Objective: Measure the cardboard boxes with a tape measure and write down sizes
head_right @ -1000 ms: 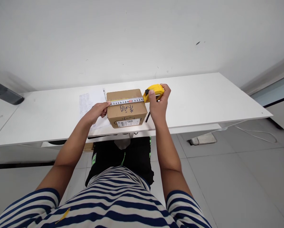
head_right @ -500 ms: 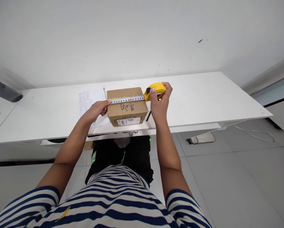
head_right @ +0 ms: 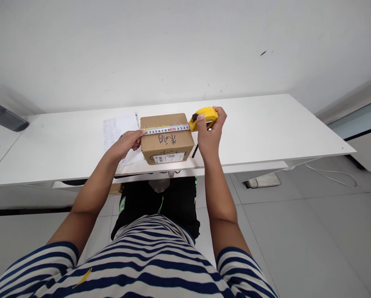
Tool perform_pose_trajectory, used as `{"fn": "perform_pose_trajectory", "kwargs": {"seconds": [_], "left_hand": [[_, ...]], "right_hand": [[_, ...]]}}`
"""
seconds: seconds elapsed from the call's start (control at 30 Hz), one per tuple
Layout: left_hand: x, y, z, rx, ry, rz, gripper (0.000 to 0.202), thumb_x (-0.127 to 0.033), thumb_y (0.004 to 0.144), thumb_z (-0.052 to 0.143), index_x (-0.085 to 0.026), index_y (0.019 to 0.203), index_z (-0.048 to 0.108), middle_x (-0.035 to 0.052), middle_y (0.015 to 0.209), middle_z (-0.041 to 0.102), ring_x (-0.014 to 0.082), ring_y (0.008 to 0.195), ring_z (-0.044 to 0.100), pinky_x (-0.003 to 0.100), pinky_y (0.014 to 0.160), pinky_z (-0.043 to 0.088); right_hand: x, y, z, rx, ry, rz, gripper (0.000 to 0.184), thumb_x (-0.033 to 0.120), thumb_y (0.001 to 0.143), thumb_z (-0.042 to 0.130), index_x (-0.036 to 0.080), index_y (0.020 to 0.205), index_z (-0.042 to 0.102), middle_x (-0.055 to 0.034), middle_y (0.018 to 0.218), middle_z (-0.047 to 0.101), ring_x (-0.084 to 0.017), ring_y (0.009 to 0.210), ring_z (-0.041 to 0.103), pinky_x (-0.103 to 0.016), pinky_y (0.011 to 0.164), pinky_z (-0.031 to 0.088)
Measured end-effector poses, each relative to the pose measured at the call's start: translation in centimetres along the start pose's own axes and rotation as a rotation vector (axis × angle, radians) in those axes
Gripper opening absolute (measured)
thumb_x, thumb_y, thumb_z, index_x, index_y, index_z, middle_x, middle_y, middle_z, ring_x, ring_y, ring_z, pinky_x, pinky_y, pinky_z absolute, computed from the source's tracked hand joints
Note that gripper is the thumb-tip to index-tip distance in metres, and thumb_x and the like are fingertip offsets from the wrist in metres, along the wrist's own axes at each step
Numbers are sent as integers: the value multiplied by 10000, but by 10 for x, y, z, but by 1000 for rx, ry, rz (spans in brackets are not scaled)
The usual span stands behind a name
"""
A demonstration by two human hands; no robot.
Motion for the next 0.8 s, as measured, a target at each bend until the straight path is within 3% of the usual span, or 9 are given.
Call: {"fn": "perform_pose_trajectory", "kwargs": {"seconds": [0.47, 0.8], "left_hand": [[3, 2, 0, 9, -12, -4, 510, -483, 971, 590, -208, 591, 389, -35, 605, 337, 81, 531, 296, 260, 546, 243], [3, 2, 0, -1, -13, -12, 506, -468, 975, 592, -209, 593, 383, -33, 612, 333, 81, 532, 295, 265, 539, 245]], "right_hand": [[7, -1, -1, -14, -41, 0, 519, 667, 935, 555, 310, 1306, 496, -96, 1255, 543, -254, 1096, 634, -457, 815, 621], [-5, 3, -1, -12, -42, -59, 553, 687, 939, 542, 318, 1343, 459, -80, 1212, 555, -241, 1041, 646, -489, 836, 617]]}}
Point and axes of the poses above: each hand's wrist, its own y-axis towards the middle knuckle, its own z-axis out of the palm, x = y × z, the point moved 10 cm from there along y, towards the middle knuckle
